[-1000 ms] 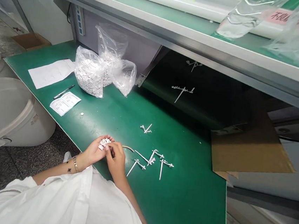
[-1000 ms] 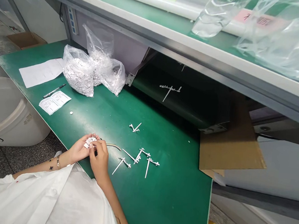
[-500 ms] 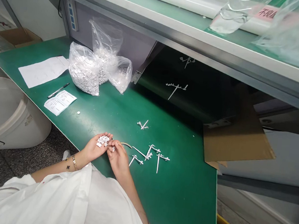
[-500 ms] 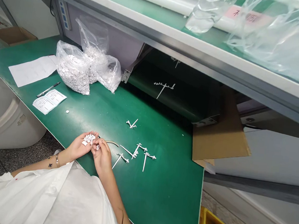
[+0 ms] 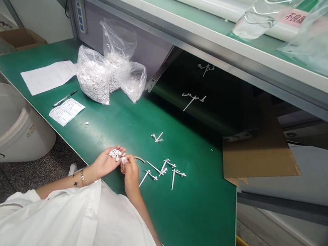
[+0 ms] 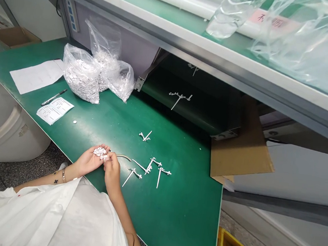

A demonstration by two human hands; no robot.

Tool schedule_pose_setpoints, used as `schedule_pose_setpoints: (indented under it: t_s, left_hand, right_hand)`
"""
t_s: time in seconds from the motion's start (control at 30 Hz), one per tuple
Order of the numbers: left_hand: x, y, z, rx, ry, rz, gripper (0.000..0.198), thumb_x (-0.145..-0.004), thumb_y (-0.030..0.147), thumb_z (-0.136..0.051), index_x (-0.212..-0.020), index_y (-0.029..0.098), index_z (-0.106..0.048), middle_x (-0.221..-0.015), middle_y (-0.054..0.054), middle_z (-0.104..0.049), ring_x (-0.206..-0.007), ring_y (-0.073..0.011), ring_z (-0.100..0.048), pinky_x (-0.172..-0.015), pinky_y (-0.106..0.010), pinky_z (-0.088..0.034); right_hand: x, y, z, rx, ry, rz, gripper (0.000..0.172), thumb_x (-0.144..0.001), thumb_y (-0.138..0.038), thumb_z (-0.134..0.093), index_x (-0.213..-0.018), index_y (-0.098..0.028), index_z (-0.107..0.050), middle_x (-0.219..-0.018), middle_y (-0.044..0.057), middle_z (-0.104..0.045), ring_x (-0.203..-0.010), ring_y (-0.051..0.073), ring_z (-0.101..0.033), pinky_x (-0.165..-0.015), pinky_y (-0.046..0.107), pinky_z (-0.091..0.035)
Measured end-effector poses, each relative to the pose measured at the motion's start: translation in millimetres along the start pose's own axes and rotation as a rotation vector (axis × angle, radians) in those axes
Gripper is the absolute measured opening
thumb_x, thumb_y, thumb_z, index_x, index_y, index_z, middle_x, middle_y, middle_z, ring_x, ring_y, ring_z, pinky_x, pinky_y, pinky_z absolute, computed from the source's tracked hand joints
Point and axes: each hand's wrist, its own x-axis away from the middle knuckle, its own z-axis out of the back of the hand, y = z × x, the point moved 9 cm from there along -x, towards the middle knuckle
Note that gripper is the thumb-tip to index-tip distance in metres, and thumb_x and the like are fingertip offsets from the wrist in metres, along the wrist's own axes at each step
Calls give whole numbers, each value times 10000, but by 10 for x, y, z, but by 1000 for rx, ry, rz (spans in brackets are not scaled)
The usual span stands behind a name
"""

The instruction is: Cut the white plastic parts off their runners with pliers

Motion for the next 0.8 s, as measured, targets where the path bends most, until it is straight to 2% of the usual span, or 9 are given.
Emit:
schedule_pose_setpoints:
  t_s: [0.07,0.17,0.33,0.43,0.5,0.57,0.63,0.7,0.8]
  left_hand:
    - [14,14,-4,44,2,-4,204,-874,101,-417,-821,99,-614,-830,-78,-677,-890,-170,-660,-829,-304,-515]
    - [30,8,-7,55,10,6,205,-875,98,-413,-811,107,-608,-817,-67,-679,-896,-177,-663,-824,-320,-519]
    - [16,7,7,14,-5,10,206,-888,117,-407,-834,112,-606,-882,-81,-683,-901,-165,-661,-773,-286,-529]
    - [1,29,21,-7,-21,-7,210,-894,126,-400,-879,102,-608,-915,-93,-681,-861,-152,-664,-708,-255,-534]
    - [-1,35,21,-24,-23,-12,200,-887,122,-413,-894,97,-611,-917,-95,-680,-839,-145,-663,-679,-235,-532]
    - [3,31,15,-38,-16,-14,185,-877,115,-432,-895,97,-615,-921,-94,-678,-842,-145,-660,-696,-236,-531]
    - [7,23,7,-51,-7,-20,179,-872,111,-442,-892,96,-619,-931,-93,-676,-866,-151,-657,-734,-244,-528]
    - [8,12,0,-68,-9,-29,180,-870,108,-446,-875,96,-626,-931,-91,-675,-885,-152,-653,-769,-240,-519]
    - [6,-25,-3,-114,-30,-20,181,-863,106,-456,-854,101,-637,-931,-90,-670,-919,-149,-641,-829,-233,-496]
  right_hand:
    - [5,22,-6,-309,-29,-87,159,-805,-298,-439,-683,-209,-390,-595,-60,-377,-467,69,-275,-433,193,-201]
    - [22,7,-39,-542,-62,-152,184,-752,-257,-525,-668,-197,-372,-642,-51,-438,-464,43,-253,-428,175,-149]
    - [48,42,-118,-687,-112,-214,221,-732,-259,-581,-673,-192,-379,-662,-40,-493,-449,26,-243,-416,158,-138]
    - [48,78,-150,-681,-128,-239,152,-727,-263,-592,-797,-211,-468,-655,-47,-481,-442,29,-237,-409,155,-141]
    - [37,90,-153,-644,-122,-233,168,-729,-267,-588,-867,-216,-506,-672,-41,-474,-455,37,-260,-411,160,-167]
    - [21,92,-143,-574,-111,-202,121,-757,-294,-565,-821,-205,-515,-694,-28,-469,-482,50,-302,-422,172,-213]
    - [2,83,-121,-417,-100,-144,143,-805,-328,-521,-744,-202,-493,-681,-24,-459,-503,68,-343,-438,187,-261]
    - [-14,17,-81,-132,-75,-12,165,-847,-333,-467,-745,-210,-509,-707,-6,-492,-579,101,-438,-497,212,-348]
    - [8,-122,-108,372,-60,224,163,-859,-274,-437,-907,-219,-583,-930,55,-570,-853,172,-542,-704,283,-436]
